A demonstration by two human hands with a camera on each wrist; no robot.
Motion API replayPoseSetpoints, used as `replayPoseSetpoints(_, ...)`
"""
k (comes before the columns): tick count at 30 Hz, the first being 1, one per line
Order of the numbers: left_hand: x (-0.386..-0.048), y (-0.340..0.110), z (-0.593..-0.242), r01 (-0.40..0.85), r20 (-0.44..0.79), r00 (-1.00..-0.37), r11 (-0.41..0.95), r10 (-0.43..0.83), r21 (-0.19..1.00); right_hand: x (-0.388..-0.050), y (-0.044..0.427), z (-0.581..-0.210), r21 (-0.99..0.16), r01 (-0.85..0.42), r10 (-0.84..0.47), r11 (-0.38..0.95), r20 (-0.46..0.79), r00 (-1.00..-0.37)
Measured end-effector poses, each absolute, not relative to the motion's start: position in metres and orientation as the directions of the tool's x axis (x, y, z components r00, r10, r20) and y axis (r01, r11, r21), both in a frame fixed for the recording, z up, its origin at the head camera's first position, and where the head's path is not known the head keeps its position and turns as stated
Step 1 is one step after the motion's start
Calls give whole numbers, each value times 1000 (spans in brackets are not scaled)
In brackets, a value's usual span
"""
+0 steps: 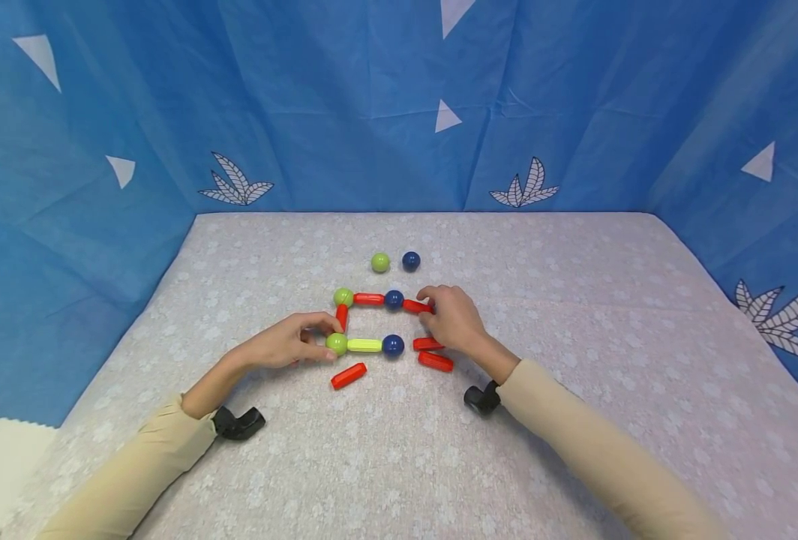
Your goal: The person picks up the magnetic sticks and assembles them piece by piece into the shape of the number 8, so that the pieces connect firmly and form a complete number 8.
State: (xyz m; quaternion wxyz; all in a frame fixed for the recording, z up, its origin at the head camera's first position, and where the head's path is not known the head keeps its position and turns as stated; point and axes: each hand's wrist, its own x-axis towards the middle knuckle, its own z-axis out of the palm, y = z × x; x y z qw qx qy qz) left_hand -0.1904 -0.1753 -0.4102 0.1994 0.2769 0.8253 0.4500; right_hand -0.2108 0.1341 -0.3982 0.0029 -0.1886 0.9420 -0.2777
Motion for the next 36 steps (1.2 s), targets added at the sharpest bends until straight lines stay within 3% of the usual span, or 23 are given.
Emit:
replayPoseSetpoints(13, -190, -175, -411, 272, -88, -775, 455, 626, 848, -209, 133, -399, -504, -404, -395, 764, 131, -909)
replayPoseSetpoints(28, -190, -176, -411, 261, -84, -772, 435, 630, 862, -205, 131, -395, -582, -415, -433, 699, 117, -894)
replayPoseSetpoints(36, -190, -176, -410, 252, -87, -772, 429, 630, 867, -204, 129, -397, -619, -462, -511, 634, 113, -852)
